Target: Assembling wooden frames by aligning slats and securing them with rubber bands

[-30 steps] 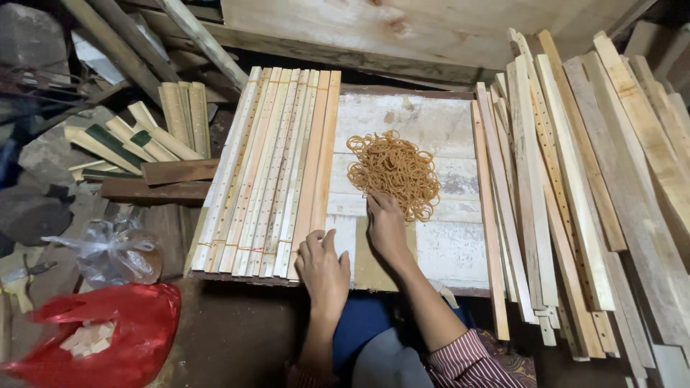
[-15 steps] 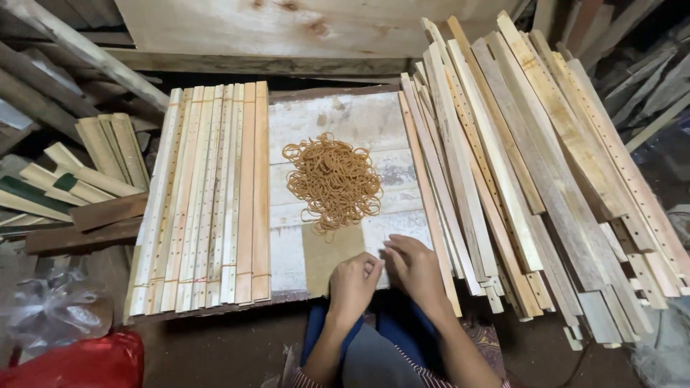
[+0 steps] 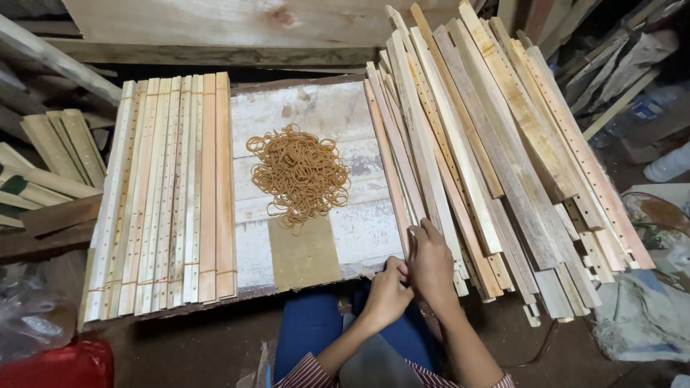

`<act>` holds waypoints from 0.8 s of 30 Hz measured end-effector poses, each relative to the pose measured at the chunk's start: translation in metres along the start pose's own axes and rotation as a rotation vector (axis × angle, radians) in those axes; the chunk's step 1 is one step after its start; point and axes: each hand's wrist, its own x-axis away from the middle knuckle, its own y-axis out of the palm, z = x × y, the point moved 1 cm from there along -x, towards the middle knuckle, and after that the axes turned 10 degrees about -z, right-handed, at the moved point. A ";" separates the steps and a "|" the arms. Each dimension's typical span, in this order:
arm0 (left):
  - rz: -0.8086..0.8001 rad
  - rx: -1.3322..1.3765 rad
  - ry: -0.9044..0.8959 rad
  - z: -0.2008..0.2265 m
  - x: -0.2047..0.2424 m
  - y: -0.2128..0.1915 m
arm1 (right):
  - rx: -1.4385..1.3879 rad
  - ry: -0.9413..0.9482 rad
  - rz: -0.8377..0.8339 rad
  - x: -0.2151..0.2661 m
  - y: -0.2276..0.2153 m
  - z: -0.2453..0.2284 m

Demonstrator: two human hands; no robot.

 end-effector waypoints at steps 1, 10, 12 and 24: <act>0.006 -0.001 0.000 0.003 0.002 -0.003 | -0.001 -0.006 0.000 -0.003 -0.001 -0.001; 0.038 0.078 -0.069 0.003 0.004 -0.011 | 0.149 0.073 -0.041 -0.039 0.003 -0.004; 0.029 0.124 -0.090 0.000 0.003 -0.008 | 0.113 0.084 -0.046 -0.043 0.005 0.001; -0.064 0.443 -0.224 0.007 0.008 -0.011 | -0.231 0.136 -0.206 -0.013 -0.003 -0.011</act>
